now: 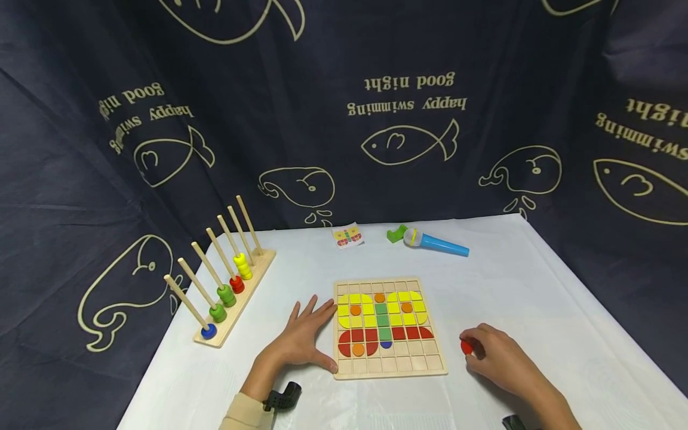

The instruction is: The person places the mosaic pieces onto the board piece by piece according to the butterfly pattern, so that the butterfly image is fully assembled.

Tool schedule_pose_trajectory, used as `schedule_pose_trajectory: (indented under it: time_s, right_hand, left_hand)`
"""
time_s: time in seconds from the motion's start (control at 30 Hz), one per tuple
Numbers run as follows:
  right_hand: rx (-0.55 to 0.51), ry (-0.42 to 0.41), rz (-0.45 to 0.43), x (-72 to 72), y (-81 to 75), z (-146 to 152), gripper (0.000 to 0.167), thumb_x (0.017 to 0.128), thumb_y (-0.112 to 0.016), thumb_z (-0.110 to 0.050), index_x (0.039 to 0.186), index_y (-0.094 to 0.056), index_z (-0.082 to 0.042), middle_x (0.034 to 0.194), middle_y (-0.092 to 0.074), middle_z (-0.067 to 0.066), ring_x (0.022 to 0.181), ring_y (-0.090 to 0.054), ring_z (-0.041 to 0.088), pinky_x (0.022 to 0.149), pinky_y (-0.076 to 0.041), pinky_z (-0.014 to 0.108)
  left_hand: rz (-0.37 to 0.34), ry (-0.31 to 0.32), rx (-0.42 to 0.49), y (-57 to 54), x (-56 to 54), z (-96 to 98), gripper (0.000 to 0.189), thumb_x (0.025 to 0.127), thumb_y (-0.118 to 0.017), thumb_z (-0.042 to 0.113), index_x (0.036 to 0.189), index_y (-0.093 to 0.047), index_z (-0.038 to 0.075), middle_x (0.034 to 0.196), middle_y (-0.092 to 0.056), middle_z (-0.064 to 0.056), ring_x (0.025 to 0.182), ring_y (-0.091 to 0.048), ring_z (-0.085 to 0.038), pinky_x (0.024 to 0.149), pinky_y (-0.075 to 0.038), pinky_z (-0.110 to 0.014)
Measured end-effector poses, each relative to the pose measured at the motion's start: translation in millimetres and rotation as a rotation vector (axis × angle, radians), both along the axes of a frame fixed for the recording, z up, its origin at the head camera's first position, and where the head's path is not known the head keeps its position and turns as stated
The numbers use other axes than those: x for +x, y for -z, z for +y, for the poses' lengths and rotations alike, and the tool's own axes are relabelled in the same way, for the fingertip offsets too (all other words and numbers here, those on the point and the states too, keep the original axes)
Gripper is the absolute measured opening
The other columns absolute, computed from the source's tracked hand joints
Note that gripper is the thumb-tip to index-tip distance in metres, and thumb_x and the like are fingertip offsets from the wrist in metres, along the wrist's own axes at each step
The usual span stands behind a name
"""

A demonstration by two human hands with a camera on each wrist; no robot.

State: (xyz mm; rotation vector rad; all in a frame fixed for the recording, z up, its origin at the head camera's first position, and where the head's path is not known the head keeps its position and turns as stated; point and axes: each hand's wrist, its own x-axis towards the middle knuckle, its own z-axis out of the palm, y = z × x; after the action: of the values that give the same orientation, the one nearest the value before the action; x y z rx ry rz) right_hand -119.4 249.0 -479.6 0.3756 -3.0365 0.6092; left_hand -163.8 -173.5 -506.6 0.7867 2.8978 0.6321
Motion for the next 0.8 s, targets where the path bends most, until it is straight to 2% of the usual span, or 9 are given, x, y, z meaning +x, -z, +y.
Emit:
schedule_pose_trajectory:
  time_s: [0.37, 0.67, 0.8]
  right_hand:
    - [-0.083, -0.028, 0.002, -5.0, -6.6, -23, 0.035, 0.069, -0.074, -0.012, 0.104, -0.071, -0.013, 0.081, -0.053, -0.008, 0.071, -0.045, 0.01, 0.06, -0.04, 0.026]
    - [-0.117, -0.139, 0.0, -5.7, -6.7, -55, 0.04, 0.069, -0.071, -0.011, 0.109, -0.072, -0.014, 0.086, -0.052, -0.011, 0.071, -0.046, 0.008, 0.057, -0.039, 0.022]
    - [-0.115, -0.195, 0.02, -4.9, -6.6, -66, 0.037, 0.07, -0.07, -0.01, 0.107, -0.073, -0.016, 0.086, -0.051, -0.011, 0.07, -0.046, 0.007, 0.057, -0.039, 0.021]
  left_hand:
    - [-0.002, -0.002, -0.001, 1.0, -0.3, -0.2, 0.134, 0.044, -0.071, 0.084, 0.153, -0.028, 0.019, 0.158, -0.022, 0.002, 0.145, -0.004, -0.031, 0.111, 0.004, -0.058]
    - [-0.006, -0.009, 0.001, 1.7, -0.3, 0.4, 0.133, 0.044, -0.072, 0.083, 0.153, -0.029, 0.02, 0.157, -0.023, 0.003, 0.145, -0.004, -0.031, 0.111, 0.003, -0.058]
    - [-0.004, -0.009, 0.007, 0.9, 1.4, -0.7, 0.133, 0.044, -0.072, 0.082, 0.153, -0.03, 0.019, 0.157, -0.023, 0.002, 0.145, -0.005, -0.032, 0.111, 0.003, -0.059]
